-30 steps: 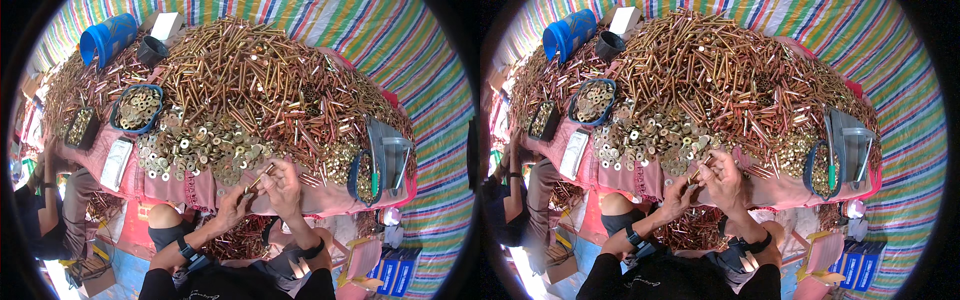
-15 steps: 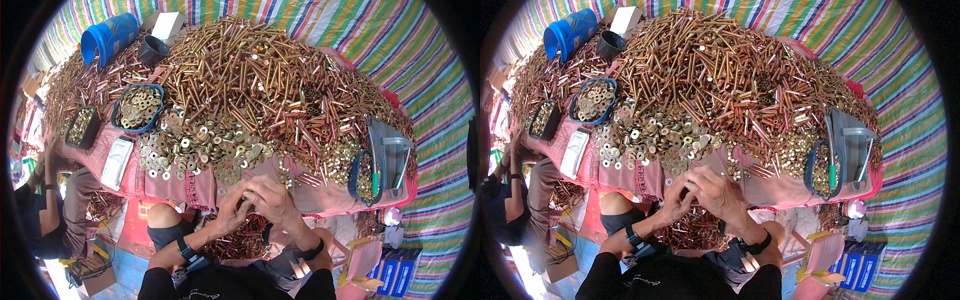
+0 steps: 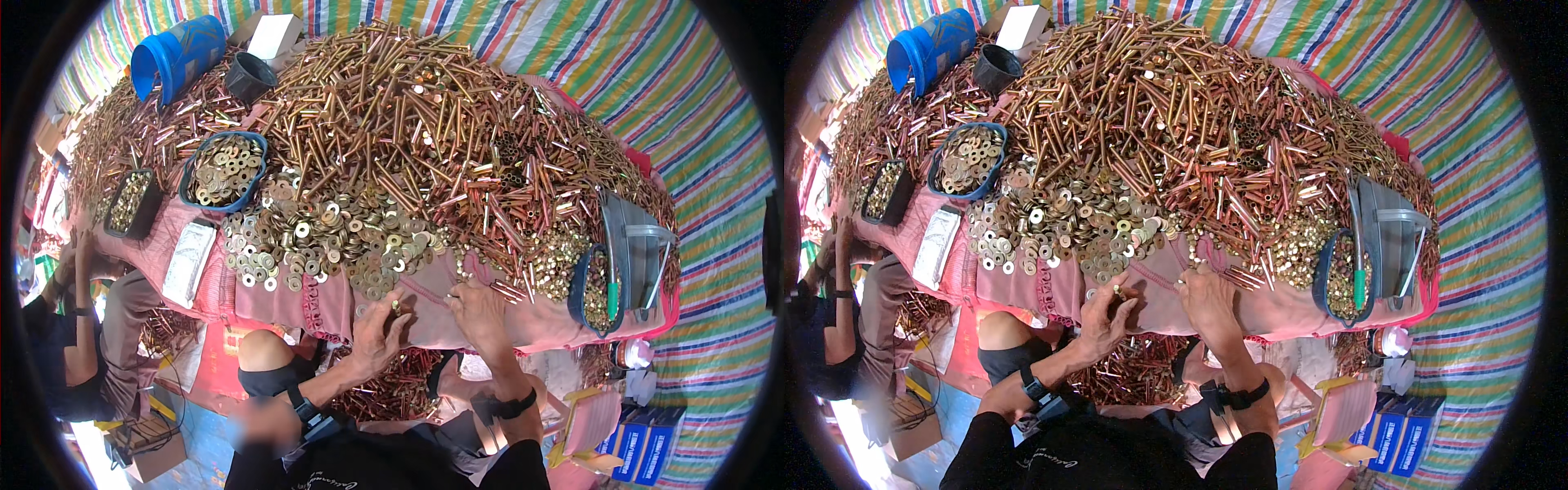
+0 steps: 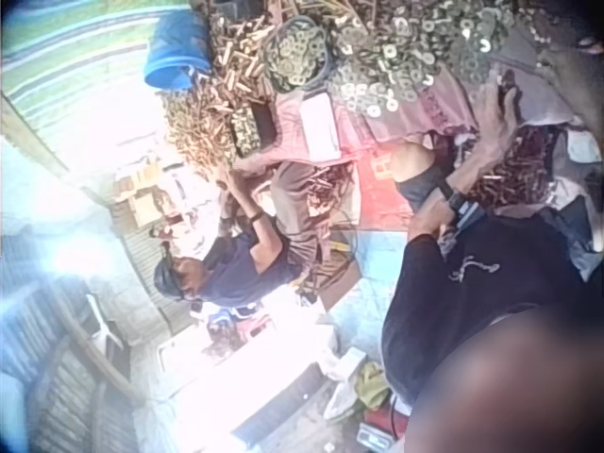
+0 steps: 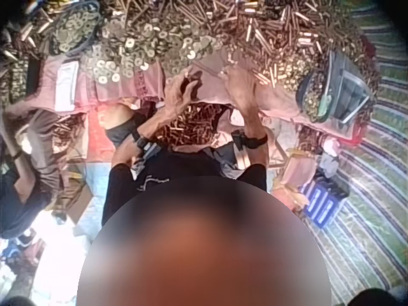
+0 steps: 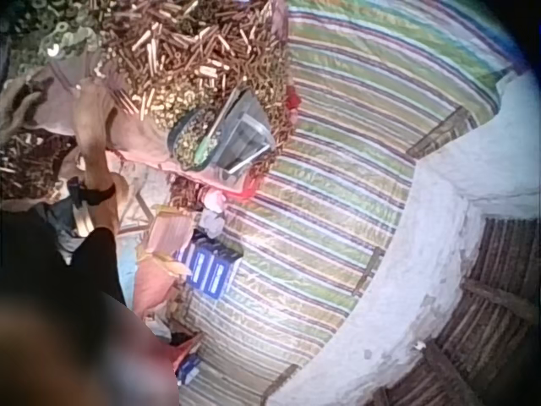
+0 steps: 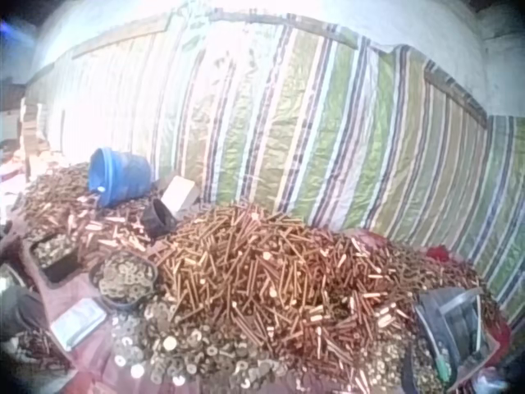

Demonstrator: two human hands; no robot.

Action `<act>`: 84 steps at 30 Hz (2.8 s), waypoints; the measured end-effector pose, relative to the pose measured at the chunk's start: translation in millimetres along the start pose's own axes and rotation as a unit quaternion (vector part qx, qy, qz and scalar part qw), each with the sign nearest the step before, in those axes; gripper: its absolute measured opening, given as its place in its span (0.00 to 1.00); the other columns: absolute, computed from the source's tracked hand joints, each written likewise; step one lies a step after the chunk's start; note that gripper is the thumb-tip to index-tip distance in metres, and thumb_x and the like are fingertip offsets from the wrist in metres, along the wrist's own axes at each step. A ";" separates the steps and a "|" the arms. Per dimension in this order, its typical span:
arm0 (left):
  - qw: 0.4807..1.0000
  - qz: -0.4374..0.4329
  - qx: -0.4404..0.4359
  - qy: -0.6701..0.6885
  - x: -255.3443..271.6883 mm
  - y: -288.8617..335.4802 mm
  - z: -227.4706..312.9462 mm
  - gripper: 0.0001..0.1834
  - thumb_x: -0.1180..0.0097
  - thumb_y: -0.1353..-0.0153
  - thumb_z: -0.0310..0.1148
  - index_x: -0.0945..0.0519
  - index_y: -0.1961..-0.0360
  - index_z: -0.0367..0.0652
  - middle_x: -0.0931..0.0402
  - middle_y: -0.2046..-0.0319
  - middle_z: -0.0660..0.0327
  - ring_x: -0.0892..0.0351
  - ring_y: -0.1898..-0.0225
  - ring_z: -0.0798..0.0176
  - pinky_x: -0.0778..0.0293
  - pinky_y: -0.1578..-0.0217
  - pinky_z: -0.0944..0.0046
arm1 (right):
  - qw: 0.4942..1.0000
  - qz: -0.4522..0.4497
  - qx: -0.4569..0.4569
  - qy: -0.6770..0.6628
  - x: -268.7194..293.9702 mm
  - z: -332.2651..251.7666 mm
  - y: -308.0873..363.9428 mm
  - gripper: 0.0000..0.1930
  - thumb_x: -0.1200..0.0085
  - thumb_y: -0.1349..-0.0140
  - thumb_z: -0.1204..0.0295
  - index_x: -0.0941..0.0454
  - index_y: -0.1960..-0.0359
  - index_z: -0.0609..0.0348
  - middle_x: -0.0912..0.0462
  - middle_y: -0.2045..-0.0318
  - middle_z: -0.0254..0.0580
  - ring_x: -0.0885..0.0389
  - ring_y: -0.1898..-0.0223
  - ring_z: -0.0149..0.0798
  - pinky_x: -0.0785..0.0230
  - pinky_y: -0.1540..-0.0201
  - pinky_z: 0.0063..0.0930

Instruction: The person picks up metal tubes and flat circular washers from a large pile, threading the tubes through the center holes of the washers to assemble them into small groups.

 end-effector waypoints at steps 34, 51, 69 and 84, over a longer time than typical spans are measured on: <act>0.995 -0.053 -0.034 -0.076 6.0 -8.5 6.0 0.23 0.36 0.33 0.20 0.20 0.37 0.37 0.15 0.58 0.48 0.13 0.60 0.50 0.19 0.59 0.58 | 0.707 -0.097 -0.025 -0.700 -14.6 -33.0 -2.6 0.18 0.40 0.24 0.71 0.21 0.39 0.69 0.11 0.54 0.41 0.15 0.60 0.28 0.24 0.61 0.19; 0.995 -0.046 -0.070 -0.061 6.0 -8.8 2.6 0.19 0.34 0.40 0.20 0.18 0.47 0.39 0.17 0.66 0.54 0.18 0.67 0.48 0.23 0.65 0.53 | 0.932 0.066 0.114 -0.338 11.5 -72.8 9.9 0.11 0.30 0.35 0.74 0.18 0.56 0.62 0.16 0.62 0.43 0.14 0.65 0.35 0.22 0.64 0.29; 0.989 -0.062 -0.091 -0.097 4.4 -10.4 -2.9 0.17 0.35 0.43 0.20 0.17 0.52 0.42 0.24 0.73 0.55 0.22 0.71 0.47 0.27 0.68 0.51 | 0.944 0.043 0.081 -0.318 1.8 -66.9 14.3 0.14 0.27 0.37 0.71 0.16 0.53 0.63 0.15 0.61 0.42 0.15 0.65 0.32 0.23 0.64 0.28; 0.992 -0.050 -0.085 -0.084 7.1 -10.9 2.3 0.11 0.34 0.43 0.24 0.18 0.58 0.42 0.22 0.71 0.54 0.19 0.69 0.47 0.25 0.66 0.51 | 0.926 0.110 0.172 -0.319 7.9 -69.8 8.4 0.17 0.20 0.46 0.71 0.18 0.61 0.63 0.18 0.67 0.37 0.22 0.72 0.26 0.29 0.71 0.25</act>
Point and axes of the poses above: each hand's wrist, its own y-axis away from the middle knuckle, its own x-axis out of the back of the hand, z = x × y, the point moved 2 cm from there along -y, towards the middle knuckle
